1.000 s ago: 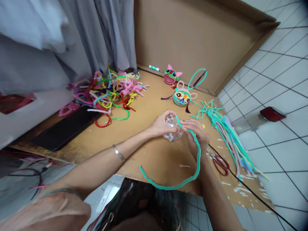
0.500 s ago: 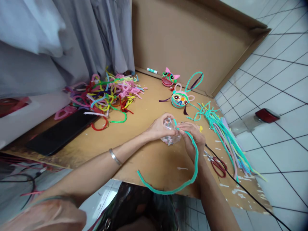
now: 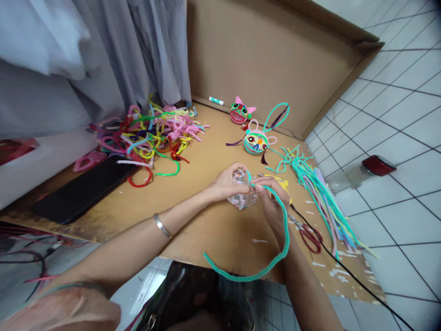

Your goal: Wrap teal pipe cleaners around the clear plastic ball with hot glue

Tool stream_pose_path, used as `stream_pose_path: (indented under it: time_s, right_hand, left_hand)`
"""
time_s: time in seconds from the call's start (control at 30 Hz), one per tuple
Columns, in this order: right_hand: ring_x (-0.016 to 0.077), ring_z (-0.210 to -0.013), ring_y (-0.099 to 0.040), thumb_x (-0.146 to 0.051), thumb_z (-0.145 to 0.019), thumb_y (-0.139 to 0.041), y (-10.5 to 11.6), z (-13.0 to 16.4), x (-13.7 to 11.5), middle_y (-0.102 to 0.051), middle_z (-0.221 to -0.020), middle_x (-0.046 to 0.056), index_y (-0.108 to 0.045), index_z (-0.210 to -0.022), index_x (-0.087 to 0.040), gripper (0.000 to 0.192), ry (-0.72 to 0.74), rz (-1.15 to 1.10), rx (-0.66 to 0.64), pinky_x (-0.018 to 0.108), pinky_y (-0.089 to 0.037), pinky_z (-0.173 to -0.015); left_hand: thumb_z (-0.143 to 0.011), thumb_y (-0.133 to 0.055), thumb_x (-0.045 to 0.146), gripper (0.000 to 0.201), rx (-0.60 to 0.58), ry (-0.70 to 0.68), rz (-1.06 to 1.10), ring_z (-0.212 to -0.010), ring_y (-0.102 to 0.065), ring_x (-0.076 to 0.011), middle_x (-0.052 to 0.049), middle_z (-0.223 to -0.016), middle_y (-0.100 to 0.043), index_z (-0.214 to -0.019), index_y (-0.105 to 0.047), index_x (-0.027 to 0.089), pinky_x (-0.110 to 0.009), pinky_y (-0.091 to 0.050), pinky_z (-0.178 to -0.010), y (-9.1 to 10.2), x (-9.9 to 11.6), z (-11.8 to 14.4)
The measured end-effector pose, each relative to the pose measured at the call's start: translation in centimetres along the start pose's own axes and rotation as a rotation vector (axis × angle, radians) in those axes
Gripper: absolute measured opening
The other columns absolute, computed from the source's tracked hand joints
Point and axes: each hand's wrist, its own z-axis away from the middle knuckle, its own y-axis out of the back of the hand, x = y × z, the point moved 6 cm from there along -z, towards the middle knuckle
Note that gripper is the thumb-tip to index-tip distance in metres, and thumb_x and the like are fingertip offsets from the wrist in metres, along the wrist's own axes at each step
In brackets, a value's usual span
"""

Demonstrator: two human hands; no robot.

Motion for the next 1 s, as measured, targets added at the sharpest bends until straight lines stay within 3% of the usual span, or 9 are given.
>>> stream_pose_path:
  time_s: [0.23, 0.5, 1.0]
  right_hand:
    - [0.0181, -0.092, -0.067, -0.027, -0.093, -0.058, -0.4, 0.3, 0.2, -0.073, -0.088, 0.002, -0.066, -0.084, -0.023, 0.012, -0.069, -0.091, 0.015, 0.035, -0.053, -0.087]
    - [0.0177, -0.092, -0.066, -0.026, -0.092, -0.056, -0.8, 0.7, 0.2, -0.072, -0.090, 0.001, -0.065, -0.086, -0.024, 0.011, -0.056, -0.100, 0.070, 0.034, -0.052, -0.087]
    - [0.0184, -0.092, -0.063, -0.029, -0.094, -0.055, -1.5, 1.4, 1.4, -0.069, -0.088, 0.001, -0.065, -0.084, -0.024, 0.015, -0.104, -0.204, 0.156, 0.036, -0.049, -0.088]
  left_hand:
    - [-0.051, -0.078, 0.030, 0.055, -0.003, 0.081, 0.057, -0.075, -0.052, -0.0139, 0.005, -0.078, -0.057, -0.102, -0.059, 0.021, -0.025, -0.043, -0.068, -0.1, 0.2, 0.2]
    - [-0.053, -0.076, 0.022, 0.053, -0.020, 0.070, 0.140, -0.069, -0.053, -0.0112, 0.007, -0.075, -0.058, -0.103, -0.058, 0.019, -0.024, -0.044, -0.067, -0.2, 0.2, 0.3]
    - [-0.049, -0.074, 0.025, 0.053, -0.045, 0.084, 0.214, -0.069, -0.053, -0.0102, 0.007, -0.075, -0.059, -0.099, -0.055, 0.018, -0.024, -0.043, -0.069, -0.3, 0.5, 0.3]
